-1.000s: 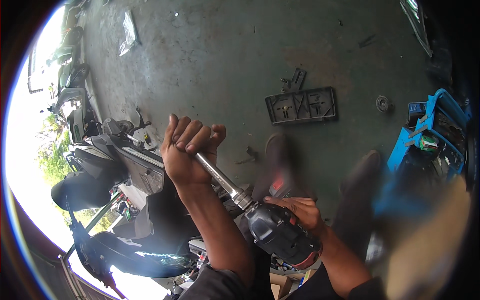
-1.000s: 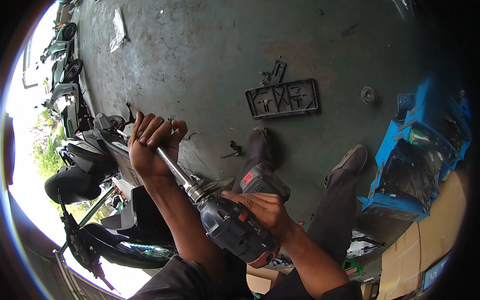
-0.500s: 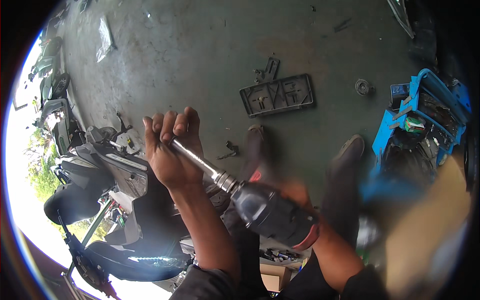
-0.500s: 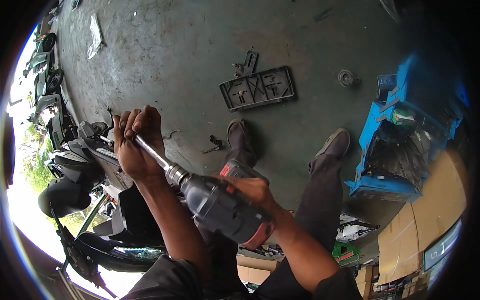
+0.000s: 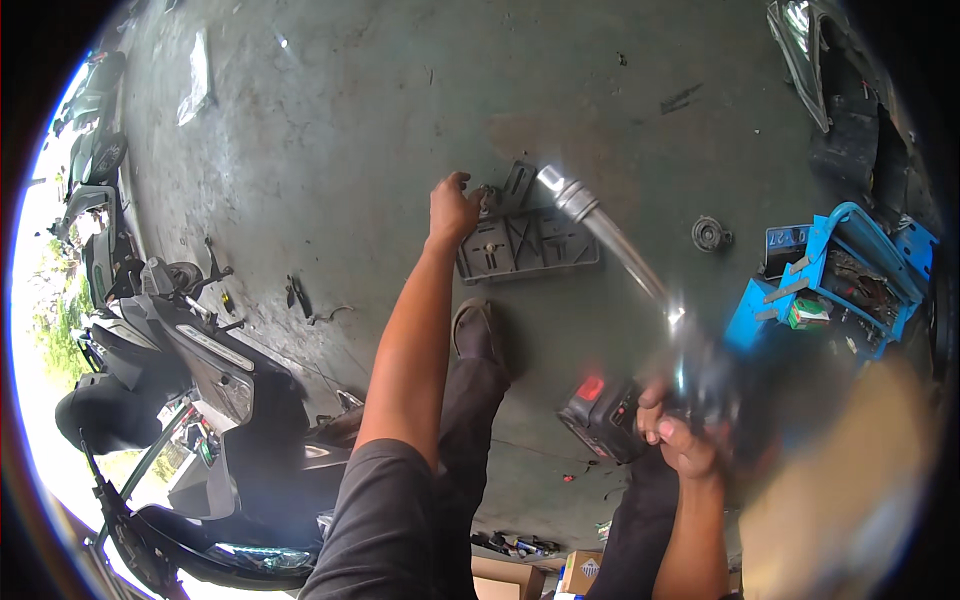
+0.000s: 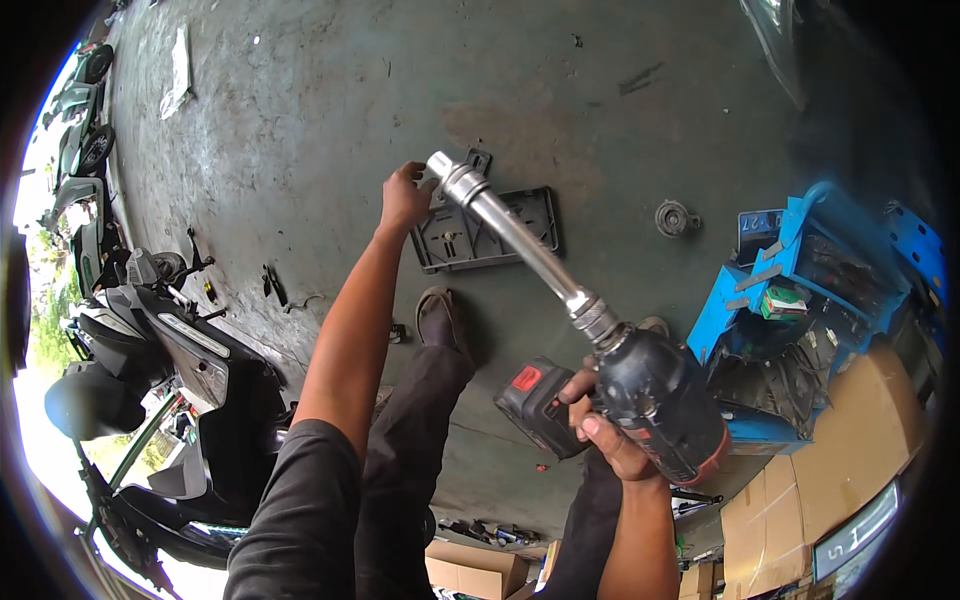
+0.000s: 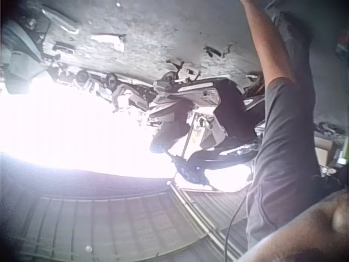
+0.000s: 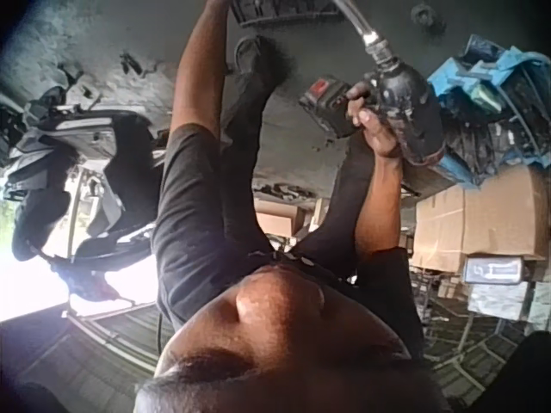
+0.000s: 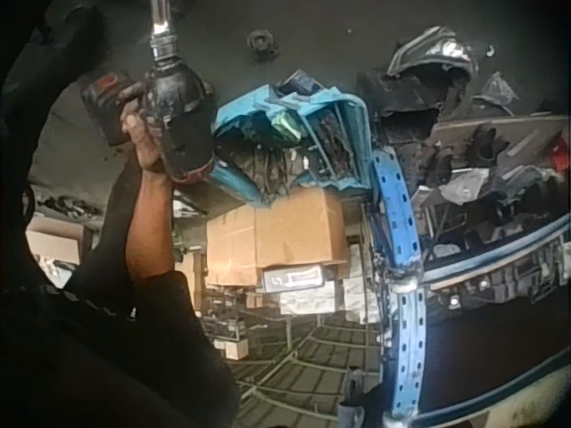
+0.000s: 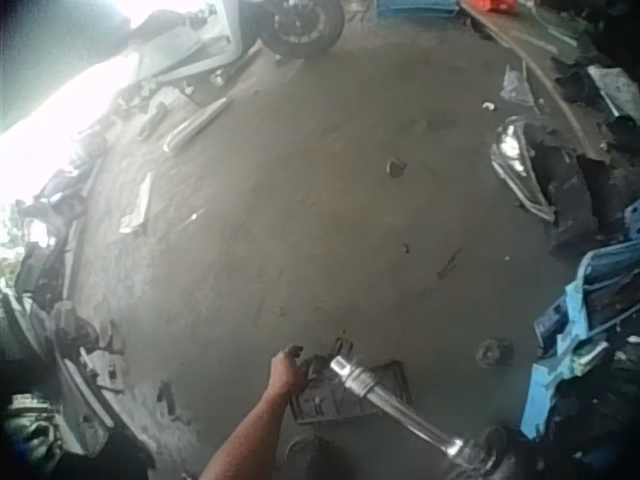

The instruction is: The person attaches a plastic fairing and a license plate bracket to the front of a scooter. The person aligns the fairing by hand, fits the bracket, and then tightens a fastener using a power drill.

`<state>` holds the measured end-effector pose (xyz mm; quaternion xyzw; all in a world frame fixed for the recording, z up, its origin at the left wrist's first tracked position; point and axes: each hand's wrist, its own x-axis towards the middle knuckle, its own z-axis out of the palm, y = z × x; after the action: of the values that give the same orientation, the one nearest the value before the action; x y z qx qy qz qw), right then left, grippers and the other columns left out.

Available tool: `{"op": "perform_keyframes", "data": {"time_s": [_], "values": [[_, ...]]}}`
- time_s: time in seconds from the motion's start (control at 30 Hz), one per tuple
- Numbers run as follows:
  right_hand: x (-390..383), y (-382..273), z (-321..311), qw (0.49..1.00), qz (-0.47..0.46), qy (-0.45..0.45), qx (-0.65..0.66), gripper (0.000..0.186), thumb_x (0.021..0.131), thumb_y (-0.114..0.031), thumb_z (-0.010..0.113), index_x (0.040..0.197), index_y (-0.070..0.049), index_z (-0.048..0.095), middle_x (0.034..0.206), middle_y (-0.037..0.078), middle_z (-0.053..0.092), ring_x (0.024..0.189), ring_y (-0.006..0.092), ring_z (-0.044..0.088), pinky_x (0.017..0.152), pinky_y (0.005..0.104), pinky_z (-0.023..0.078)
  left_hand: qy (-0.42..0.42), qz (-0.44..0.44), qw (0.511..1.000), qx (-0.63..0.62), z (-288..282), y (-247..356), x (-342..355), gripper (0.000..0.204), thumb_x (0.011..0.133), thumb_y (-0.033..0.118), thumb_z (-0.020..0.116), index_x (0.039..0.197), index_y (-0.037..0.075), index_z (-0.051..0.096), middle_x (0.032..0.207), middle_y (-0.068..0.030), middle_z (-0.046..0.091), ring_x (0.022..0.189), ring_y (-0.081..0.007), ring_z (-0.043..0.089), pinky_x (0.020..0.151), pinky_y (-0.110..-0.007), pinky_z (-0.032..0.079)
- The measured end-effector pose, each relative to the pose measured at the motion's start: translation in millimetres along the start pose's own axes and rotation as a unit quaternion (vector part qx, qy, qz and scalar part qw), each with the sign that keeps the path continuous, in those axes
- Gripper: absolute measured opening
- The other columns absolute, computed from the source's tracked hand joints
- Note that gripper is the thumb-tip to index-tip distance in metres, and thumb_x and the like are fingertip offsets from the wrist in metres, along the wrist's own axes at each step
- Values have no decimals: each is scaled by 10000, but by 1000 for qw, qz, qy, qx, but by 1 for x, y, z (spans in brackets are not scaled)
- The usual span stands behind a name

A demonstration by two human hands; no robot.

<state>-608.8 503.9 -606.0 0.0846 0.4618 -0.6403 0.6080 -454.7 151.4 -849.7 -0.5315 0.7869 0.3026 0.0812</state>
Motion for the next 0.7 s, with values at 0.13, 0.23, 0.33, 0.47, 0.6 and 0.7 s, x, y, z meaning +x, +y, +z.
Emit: {"op": "perform_keyframes", "data": {"time_s": [0.13,0.23,0.33,0.47,0.6,0.7], "values": [[5,-6,-4,1000,-14,17,-17,612,820,-101,668,1330,66,376,1015,146,621,691,122,554,640,268,467,21,15,1000,-2,18,-9,5,282,778,98,706,1039,-1,668,1017,-195,703,940,-357,676,844,-417,522],[9,-14,4,999,-5,21,-29,613,825,-103,682,1328,68,377,991,147,628,699,127,565,647,274,475,22,19,999,-14,23,-9,2,236,775,90,721,980,-10,658,995,-189,685,966,-368,647,858,-432,504],[13,-13,13,1000,4,16,9,606,814,-98,691,1315,67,393,974,144,631,703,131,572,649,279,483,60,61,996,27,23,-13,-2,167,778,84,718,904,12,634,953,-155,662,970,-350,605,860,-432,484],[17,-14,22,998,24,27,55,590,798,-94,695,1295,61,418,958,144,628,701,134,577,637,286,492,91,140,985,51,25,-15,-12,143,776,84,707,887,48,624,915,-123,631,950,-336,578,835,-432,480],[22,-15,25,999,11,37,37,588,793,-93,699,1290,56,420,947,151,623,682,135,574,616,281,490,82,183,978,66,26,-12,-12,115,768,73,702,871,70,650,897,-117,618,943,-332,576,816,-427,488],[25,-11,22,999,-3,41,17,586,792,-89,698,1287,57,420,943,159,620,671,135,574,611,278,489,61,187,980,24,25,-8,-7,112,767,61,702,875,79,677,895,-121,620,940,-328,587,816,-416,492]]}}
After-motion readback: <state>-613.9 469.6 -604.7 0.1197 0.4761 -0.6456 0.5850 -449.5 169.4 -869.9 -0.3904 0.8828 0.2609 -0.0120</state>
